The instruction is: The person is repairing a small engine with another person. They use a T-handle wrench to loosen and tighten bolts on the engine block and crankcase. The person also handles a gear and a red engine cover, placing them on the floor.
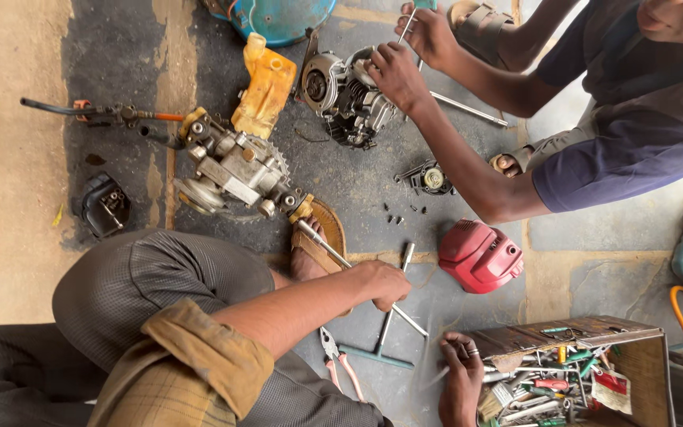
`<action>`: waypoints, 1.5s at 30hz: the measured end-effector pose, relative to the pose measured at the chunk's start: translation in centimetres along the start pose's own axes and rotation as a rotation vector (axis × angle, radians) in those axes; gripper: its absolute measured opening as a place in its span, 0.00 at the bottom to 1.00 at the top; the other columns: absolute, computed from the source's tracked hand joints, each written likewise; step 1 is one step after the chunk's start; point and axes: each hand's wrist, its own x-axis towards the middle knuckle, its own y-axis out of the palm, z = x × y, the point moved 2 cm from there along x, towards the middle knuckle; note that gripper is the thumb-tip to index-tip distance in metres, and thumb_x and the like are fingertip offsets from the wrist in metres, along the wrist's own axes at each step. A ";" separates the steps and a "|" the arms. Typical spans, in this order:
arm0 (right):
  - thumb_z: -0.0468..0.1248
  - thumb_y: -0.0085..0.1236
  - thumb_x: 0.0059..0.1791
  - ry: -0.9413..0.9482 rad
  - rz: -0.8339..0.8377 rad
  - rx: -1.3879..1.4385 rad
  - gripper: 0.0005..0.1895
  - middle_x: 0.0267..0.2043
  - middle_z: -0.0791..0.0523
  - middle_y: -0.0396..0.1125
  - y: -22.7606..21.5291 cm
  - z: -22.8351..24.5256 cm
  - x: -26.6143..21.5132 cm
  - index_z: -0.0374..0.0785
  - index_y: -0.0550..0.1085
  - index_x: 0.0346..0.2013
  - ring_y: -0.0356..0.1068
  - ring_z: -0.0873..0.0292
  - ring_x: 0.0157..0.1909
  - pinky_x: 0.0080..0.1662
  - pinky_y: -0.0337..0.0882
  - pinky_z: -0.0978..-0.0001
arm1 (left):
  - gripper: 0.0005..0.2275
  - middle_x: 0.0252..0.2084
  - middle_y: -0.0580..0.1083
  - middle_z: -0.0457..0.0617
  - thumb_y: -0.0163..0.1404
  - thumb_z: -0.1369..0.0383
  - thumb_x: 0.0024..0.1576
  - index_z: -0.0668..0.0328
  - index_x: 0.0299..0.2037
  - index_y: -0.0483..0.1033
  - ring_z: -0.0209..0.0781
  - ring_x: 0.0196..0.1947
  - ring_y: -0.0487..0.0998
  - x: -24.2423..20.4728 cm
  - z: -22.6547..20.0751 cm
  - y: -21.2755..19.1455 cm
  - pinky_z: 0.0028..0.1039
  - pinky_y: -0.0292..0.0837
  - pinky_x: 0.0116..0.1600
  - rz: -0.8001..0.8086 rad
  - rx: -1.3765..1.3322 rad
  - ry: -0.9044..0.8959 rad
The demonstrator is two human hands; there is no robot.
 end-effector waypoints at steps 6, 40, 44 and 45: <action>0.55 0.38 0.55 0.274 0.239 0.192 0.30 0.56 0.51 0.65 4.3 3.7 -1.8 0.39 0.67 0.63 0.64 0.54 0.60 0.61 0.64 0.53 | 0.11 0.45 0.81 0.54 0.57 0.73 0.48 0.55 0.41 0.83 0.51 0.46 0.81 -0.1 -0.1 -0.1 0.41 0.77 0.50 0.016 0.002 -0.023; 0.36 0.48 0.53 0.342 0.327 0.507 0.17 0.19 0.63 0.47 -3.2 -8.8 0.9 0.18 0.72 0.40 0.47 0.67 0.21 0.26 0.51 0.71 | 0.09 0.53 0.78 0.49 0.55 0.72 0.55 0.55 0.45 0.83 0.46 0.59 0.75 -9.1 12.1 -1.6 0.42 0.61 0.69 0.028 0.455 -0.325; 0.36 0.48 0.54 0.374 0.316 0.500 0.17 0.19 0.61 0.47 -2.8 -9.1 0.8 0.18 0.71 0.40 0.46 0.67 0.20 0.25 0.50 0.70 | 0.07 0.51 0.79 0.55 0.54 0.71 0.58 0.59 0.44 0.83 0.52 0.54 0.79 -9.3 11.2 -0.7 0.43 0.74 0.57 -0.015 0.390 -0.272; 0.36 0.48 0.54 0.377 0.341 0.502 0.17 0.18 0.61 0.46 -2.5 -9.0 0.9 0.18 0.71 0.41 0.45 0.66 0.19 0.24 0.50 0.70 | 0.07 0.51 0.79 0.55 0.55 0.72 0.57 0.59 0.44 0.83 0.53 0.53 0.80 -9.5 11.0 -0.5 0.43 0.76 0.55 -0.009 0.319 -0.274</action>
